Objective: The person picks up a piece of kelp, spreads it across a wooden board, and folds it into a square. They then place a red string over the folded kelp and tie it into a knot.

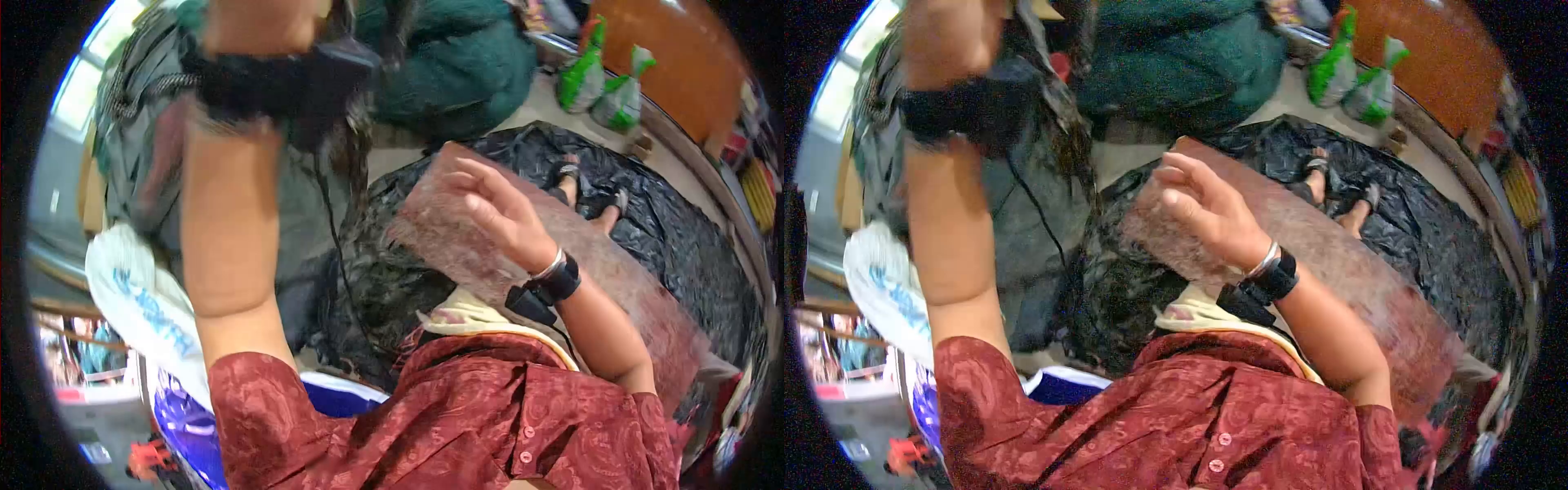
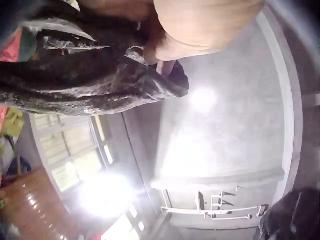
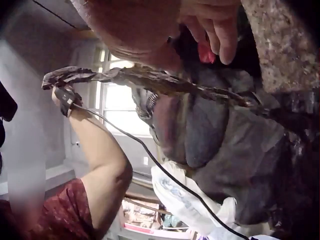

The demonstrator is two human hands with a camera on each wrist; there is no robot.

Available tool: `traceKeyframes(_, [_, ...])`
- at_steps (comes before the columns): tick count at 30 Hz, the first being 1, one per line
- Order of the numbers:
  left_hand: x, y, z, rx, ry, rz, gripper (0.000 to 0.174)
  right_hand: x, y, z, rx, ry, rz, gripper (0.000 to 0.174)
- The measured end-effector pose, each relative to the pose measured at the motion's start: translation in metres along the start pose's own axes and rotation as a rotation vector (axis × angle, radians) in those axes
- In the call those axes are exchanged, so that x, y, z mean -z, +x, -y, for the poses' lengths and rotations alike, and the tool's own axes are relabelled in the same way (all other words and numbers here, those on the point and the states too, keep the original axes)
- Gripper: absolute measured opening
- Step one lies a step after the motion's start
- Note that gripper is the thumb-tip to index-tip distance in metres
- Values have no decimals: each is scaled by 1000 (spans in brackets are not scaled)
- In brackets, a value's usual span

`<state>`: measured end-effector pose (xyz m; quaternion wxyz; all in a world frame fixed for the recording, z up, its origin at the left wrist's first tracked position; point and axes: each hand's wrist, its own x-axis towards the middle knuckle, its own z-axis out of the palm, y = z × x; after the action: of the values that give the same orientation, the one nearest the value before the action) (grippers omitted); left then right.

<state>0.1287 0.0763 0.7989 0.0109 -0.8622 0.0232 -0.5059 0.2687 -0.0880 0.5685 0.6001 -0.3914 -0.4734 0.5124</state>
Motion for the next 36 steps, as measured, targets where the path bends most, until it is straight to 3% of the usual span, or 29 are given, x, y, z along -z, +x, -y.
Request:
traceKeyframes(1, [-16,4,8,-22,161,13,38,16,-6,23,17,11,10,64])
traceKeyframes(3, [-108,-12,-12,-40,-265,19,23,45,-16,44,102,358,-82,68])
traceKeyframes(4, [-140,-18,-31,-125,-354,96,26,66,-24,49,156,406,-126,70])
traceKeyframes(5, [-165,-28,-53,-213,-440,174,30,87,-34,52,280,637,-110,69])
traceKeyframes(8, [-232,-64,-103,-100,-590,290,22,127,-78,87,347,620,-571,60])
traceKeyframes(10, [-256,-81,-120,-27,-608,338,31,159,-110,85,335,573,-684,48])
traceKeyframes(11, [-265,-95,-125,160,-744,470,40,170,-129,83,327,587,-710,44])
traceKeyframes(12, [-274,-106,-124,139,-721,430,45,175,-146,83,360,555,-711,42])
traceKeyframes(15, [-287,-135,-104,196,-686,387,56,208,-189,66,358,551,-893,40])
traceKeyframes(17, [-280,-152,-78,400,-463,521,54,222,-215,63,338,569,-962,37])
traceKeyframes(19, [-260,-174,-28,453,-225,730,47,231,-233,54,378,576,-975,37])
traceKeyframes(21, [-242,-203,33,326,-38,682,39,241,-243,44,373,635,-1066,36])
traceKeyframes(23, [-214,-205,79,489,178,805,38,252,-252,31,362,680,-1122,36])
traceKeyframes(25, [-195,-219,145,452,339,782,33,257,-257,23,349,657,-1133,36])
traceKeyframes(27, [-186,-184,158,594,471,828,31,262,-264,20,398,584,-1095,36])
traceKeyframes(29, [-191,-162,193,500,422,665,35,275,-276,24,423,481,-1177,39])
traceKeyframes(31, [-211,-129,206,600,213,430,39,286,-293,34,485,447,-1171,41])
traceKeyframes(33, [-253,-107,218,711,-364,94,41,275,-283,62,488,366,-1402,45])
traceKeyframes(35, [-283,-82,183,651,-459,122,39,277,-292,70,535,316,-1323,47])
traceKeyframes(36, [-292,-72,150,649,-439,222,41,269,-287,83,552,263,-1321,46])
